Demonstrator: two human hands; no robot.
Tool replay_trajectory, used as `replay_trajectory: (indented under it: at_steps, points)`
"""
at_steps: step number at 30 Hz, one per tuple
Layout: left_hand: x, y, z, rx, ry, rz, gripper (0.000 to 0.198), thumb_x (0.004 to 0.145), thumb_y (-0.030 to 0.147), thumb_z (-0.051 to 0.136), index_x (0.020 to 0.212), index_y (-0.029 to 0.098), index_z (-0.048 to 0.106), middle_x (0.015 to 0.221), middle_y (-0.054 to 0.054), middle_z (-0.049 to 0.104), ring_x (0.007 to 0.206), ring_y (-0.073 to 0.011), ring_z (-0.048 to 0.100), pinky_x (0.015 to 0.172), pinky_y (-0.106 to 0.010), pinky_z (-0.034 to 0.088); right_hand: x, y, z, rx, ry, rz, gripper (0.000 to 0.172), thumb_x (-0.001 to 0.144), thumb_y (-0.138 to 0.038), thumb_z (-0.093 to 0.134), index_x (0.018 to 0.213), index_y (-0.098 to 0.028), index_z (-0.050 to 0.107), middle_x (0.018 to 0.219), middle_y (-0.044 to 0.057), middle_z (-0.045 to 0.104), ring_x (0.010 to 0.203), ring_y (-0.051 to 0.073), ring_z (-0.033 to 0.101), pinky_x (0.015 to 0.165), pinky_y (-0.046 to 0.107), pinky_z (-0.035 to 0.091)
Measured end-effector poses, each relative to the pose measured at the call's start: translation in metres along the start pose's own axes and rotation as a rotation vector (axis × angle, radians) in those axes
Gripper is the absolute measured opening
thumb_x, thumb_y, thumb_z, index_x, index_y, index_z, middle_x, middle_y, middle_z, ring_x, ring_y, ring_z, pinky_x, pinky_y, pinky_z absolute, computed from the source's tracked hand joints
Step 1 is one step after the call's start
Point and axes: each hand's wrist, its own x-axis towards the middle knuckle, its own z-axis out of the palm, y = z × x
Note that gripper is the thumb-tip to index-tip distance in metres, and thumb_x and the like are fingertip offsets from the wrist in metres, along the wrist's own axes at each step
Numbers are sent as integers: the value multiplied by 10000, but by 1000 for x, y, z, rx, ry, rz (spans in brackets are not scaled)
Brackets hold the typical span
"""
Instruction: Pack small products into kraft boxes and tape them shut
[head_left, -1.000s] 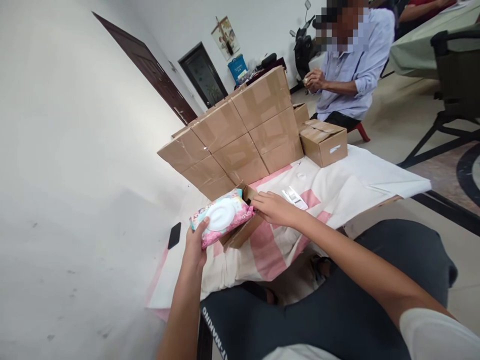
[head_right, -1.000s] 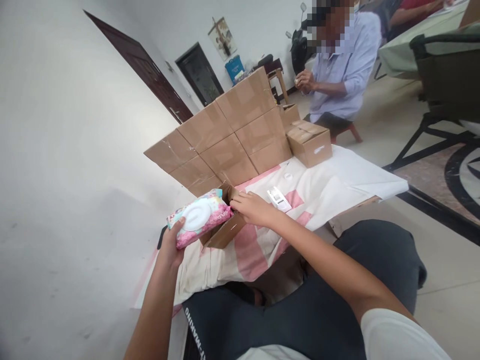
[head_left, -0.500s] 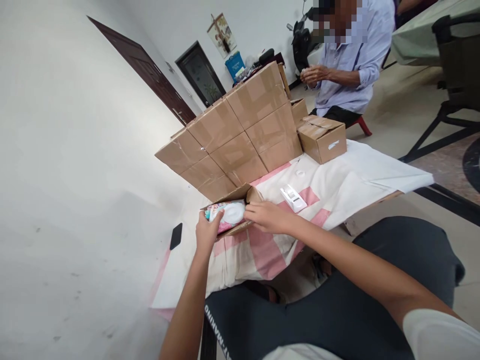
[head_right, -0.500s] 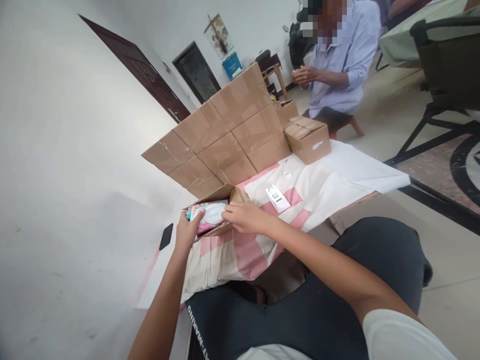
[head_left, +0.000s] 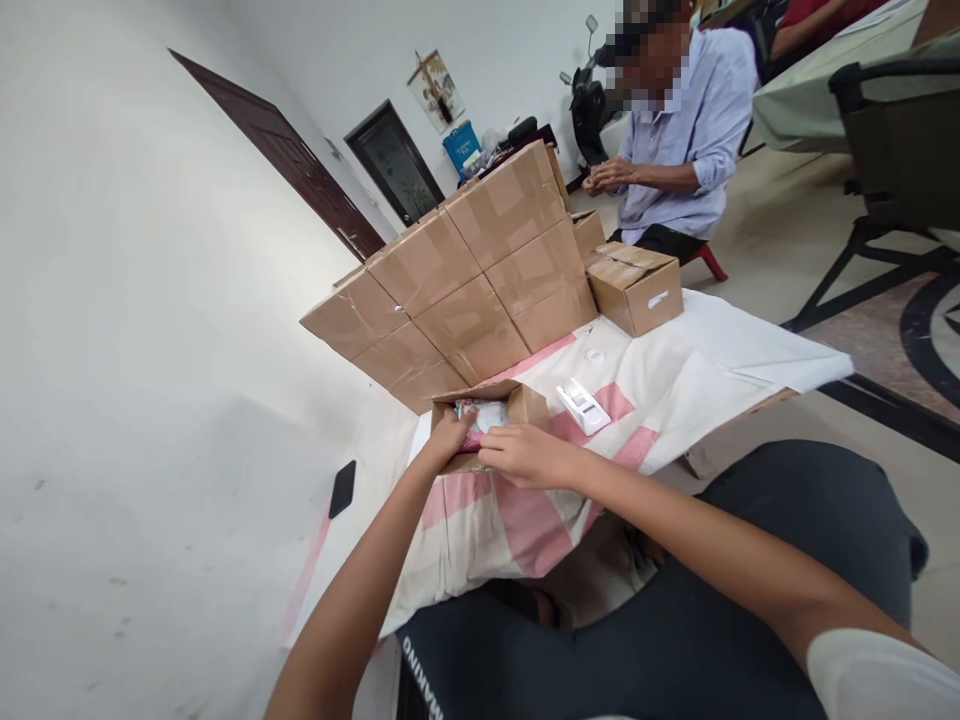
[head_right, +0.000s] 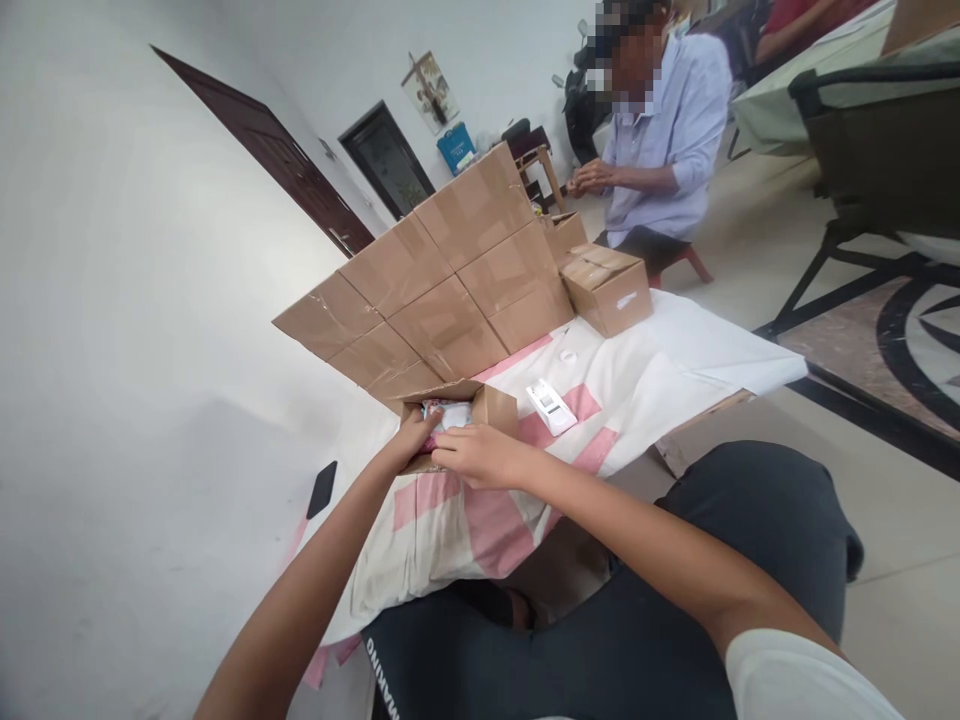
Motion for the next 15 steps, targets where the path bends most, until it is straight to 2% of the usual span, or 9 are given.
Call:
replay_trajectory:
  at_steps: [4, 7, 12, 15]
  points:
    - [8, 3, 8, -89, -157, 32, 471, 917, 538, 522, 1178, 160, 627, 1241, -137, 699, 1161, -273, 637, 1013, -372, 488, -2, 2, 1, -4, 4, -5, 153, 904, -65, 499, 965, -164, 598, 965, 66, 619, 829, 191, 542, 719, 316, 375]
    - [12, 6, 8, -115, -219, 31, 474, 897, 550, 548, 1135, 156, 657, 1143, -115, 735, 1069, -265, 663, 958, -367, 526, -3, 3, 2, -17, 4, 3, 160, 915, -74, 482, 965, -168, 601, 933, 57, 609, 776, 181, 532, 697, 315, 363]
    - [20, 6, 8, -78, -234, -17, 455, 868, 560, 593, 1011, 139, 693, 946, -99, 752, 929, -250, 676, 847, -345, 557, -3, 3, 3, -54, 6, 20, 199, 919, -51, 449, 977, -165, 601, 934, 62, 621, 753, 180, 529, 692, 319, 359]
    - [23, 5, 8, -21, -164, -33, 444, 842, 571, 641, 891, 134, 700, 845, -99, 735, 806, -232, 658, 778, -348, 560, -3, 3, 2, -64, 8, 23, 207, 926, -47, 440, 979, -168, 599, 947, 63, 626, 757, 179, 529, 697, 318, 365]
